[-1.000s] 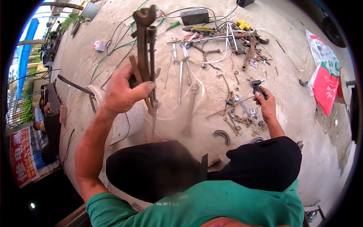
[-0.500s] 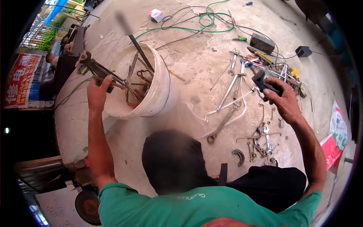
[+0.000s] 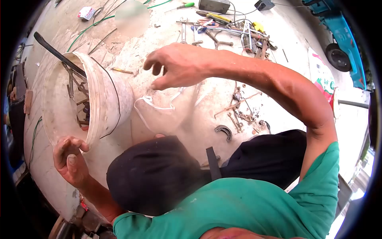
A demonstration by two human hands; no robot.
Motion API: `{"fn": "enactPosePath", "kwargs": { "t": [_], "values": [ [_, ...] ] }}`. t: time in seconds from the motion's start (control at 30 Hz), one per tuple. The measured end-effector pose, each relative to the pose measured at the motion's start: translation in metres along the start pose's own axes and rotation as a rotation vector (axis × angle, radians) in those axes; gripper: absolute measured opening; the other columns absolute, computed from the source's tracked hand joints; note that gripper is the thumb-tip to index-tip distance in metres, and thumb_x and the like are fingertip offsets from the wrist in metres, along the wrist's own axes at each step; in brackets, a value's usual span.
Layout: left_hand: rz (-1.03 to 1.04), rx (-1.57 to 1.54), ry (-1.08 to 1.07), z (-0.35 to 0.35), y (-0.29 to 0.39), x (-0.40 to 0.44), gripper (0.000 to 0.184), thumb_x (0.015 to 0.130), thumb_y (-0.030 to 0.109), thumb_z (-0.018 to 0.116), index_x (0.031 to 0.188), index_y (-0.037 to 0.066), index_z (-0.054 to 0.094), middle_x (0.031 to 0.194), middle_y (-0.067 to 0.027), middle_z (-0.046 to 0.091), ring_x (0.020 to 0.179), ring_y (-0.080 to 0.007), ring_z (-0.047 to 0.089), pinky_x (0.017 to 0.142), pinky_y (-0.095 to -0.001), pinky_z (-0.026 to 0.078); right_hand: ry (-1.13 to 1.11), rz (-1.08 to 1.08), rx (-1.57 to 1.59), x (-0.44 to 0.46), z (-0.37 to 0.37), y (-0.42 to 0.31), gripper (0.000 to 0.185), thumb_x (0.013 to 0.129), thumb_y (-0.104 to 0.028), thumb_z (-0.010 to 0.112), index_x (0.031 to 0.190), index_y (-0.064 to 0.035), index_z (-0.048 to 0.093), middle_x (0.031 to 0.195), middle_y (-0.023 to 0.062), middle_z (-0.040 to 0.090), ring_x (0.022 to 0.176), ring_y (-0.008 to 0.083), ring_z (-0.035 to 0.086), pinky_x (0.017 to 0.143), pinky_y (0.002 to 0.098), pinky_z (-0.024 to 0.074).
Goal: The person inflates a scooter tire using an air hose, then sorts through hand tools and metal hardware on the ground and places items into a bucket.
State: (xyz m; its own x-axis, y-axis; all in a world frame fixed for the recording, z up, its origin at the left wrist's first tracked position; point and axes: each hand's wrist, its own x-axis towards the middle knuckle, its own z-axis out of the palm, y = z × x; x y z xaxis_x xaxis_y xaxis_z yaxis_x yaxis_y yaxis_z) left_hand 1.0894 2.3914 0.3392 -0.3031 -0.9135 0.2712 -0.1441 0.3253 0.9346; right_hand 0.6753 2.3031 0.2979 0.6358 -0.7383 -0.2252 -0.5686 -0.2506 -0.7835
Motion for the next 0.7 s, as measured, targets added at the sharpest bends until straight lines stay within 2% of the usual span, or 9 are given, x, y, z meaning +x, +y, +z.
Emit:
{"fn": "enactPosePath", "kwargs": {
  "t": [0.1, 0.2, 0.27, 0.3, 0.37, 0.47, 0.57, 0.6, 0.7],
  "values": [
    [-0.156, -0.207, -0.296, 0.057, -0.019, 0.03, 0.05, 0.095, 0.029, 0.071, 0.127, -0.008, 0.062, 0.107, -0.021, 0.065, 0.081, -0.0259, 0.067, 0.067, -0.0358, 0.054, -0.053, 0.312, -0.086, -0.087, 0.02, 0.092, 0.055, 0.091, -0.029, 0.069, 0.134, 0.0029, 0.061, 0.122, 0.0221, 0.07, 0.105, 0.0337, 0.071, 0.092, 0.0422, 0.0585],
    [-0.61, -0.359, -0.419, 0.13, -0.082, 0.048, 0.037, 0.096, 0.023, 0.07, 0.119, -0.006, 0.068, 0.1, -0.0157, 0.072, 0.082, -0.0209, 0.07, 0.072, -0.0311, 0.055, -0.096, 0.483, -0.188, -0.188, 0.056, 0.162, 0.046, 0.085, -0.023, 0.067, 0.125, -0.0002, 0.067, 0.114, 0.0196, 0.072, 0.106, 0.0367, 0.069, 0.093, 0.0444, 0.0556],
    [-0.803, -0.018, -0.574, 0.191, -0.135, 0.05, 0.04, 0.096, 0.029, 0.07, 0.119, -0.004, 0.068, 0.094, -0.0133, 0.074, 0.084, -0.0205, 0.072, 0.072, -0.0335, 0.056, -0.098, 0.566, -0.159, -0.245, 0.081, 0.186, 0.045, 0.084, -0.022, 0.068, 0.124, -0.0019, 0.067, 0.113, 0.0182, 0.072, 0.107, 0.0365, 0.069, 0.094, 0.0446, 0.0551],
    [-0.82, 0.209, -0.651, 0.222, -0.158, 0.043, 0.043, 0.095, 0.034, 0.069, 0.119, -0.002, 0.068, 0.092, -0.0131, 0.075, 0.082, -0.0232, 0.073, 0.071, -0.0358, 0.056, -0.069, 0.61, -0.114, -0.27, 0.1, 0.204, 0.044, 0.084, -0.022, 0.068, 0.124, -0.003, 0.067, 0.112, 0.0176, 0.072, 0.106, 0.0365, 0.068, 0.094, 0.0447, 0.0547],
    [-0.608, 0.596, -0.799, 0.265, -0.202, 0.016, 0.046, 0.093, 0.039, 0.071, 0.116, 0.0, 0.068, 0.09, -0.0175, 0.074, 0.085, -0.0306, 0.073, 0.074, -0.042, 0.056, 0.053, 0.621, -0.112, -0.305, 0.137, 0.229, 0.045, 0.084, -0.02, 0.069, 0.128, -0.0071, 0.066, 0.116, 0.0175, 0.07, 0.111, 0.0352, 0.066, 0.098, 0.0438, 0.0527],
    [-0.504, 0.886, -0.874, 0.302, -0.203, -0.005, 0.045, 0.091, 0.042, 0.072, 0.108, 0.0, 0.067, 0.093, -0.0235, 0.073, 0.091, -0.0406, 0.071, 0.079, -0.0487, 0.056, 0.248, 0.516, -0.168, -0.314, 0.174, 0.236, 0.05, 0.083, -0.016, 0.07, 0.132, -0.0085, 0.062, 0.124, 0.0187, 0.064, 0.118, 0.0379, 0.061, 0.1, 0.0442, 0.0513],
    [-0.432, 0.977, -0.86, 0.322, -0.211, -0.016, 0.044, 0.089, 0.041, 0.073, 0.103, 0.001, 0.066, 0.096, -0.0237, 0.073, 0.096, -0.0443, 0.07, 0.082, -0.0508, 0.055, 0.448, 0.306, -0.278, -0.297, 0.196, 0.249, 0.047, 0.081, -0.008, 0.068, 0.128, -0.004, 0.062, 0.128, 0.0177, 0.062, 0.119, 0.0392, 0.059, 0.101, 0.0466, 0.0501],
    [-0.455, 1.005, -0.886, 0.325, -0.215, -0.013, 0.038, 0.087, 0.035, 0.071, 0.106, 0.002, 0.067, 0.099, -0.0203, 0.074, 0.096, -0.0395, 0.071, 0.085, -0.0506, 0.055, 0.495, 0.299, -0.34, -0.293, 0.204, 0.257, 0.045, 0.081, -0.008, 0.068, 0.125, -0.0034, 0.062, 0.126, 0.0177, 0.062, 0.116, 0.0384, 0.06, 0.098, 0.0468, 0.05],
    [-0.564, 1.02, -0.883, 0.333, -0.209, -0.003, 0.038, 0.085, 0.033, 0.071, 0.107, 0.002, 0.067, 0.099, -0.0201, 0.073, 0.097, -0.0403, 0.07, 0.087, -0.0505, 0.055, 0.571, 0.336, -0.503, -0.289, 0.213, 0.271, 0.035, 0.079, -0.01, 0.067, 0.113, -0.0028, 0.064, 0.116, 0.0166, 0.062, 0.107, 0.0358, 0.061, 0.088, 0.0464, 0.0491]
  ]
}}
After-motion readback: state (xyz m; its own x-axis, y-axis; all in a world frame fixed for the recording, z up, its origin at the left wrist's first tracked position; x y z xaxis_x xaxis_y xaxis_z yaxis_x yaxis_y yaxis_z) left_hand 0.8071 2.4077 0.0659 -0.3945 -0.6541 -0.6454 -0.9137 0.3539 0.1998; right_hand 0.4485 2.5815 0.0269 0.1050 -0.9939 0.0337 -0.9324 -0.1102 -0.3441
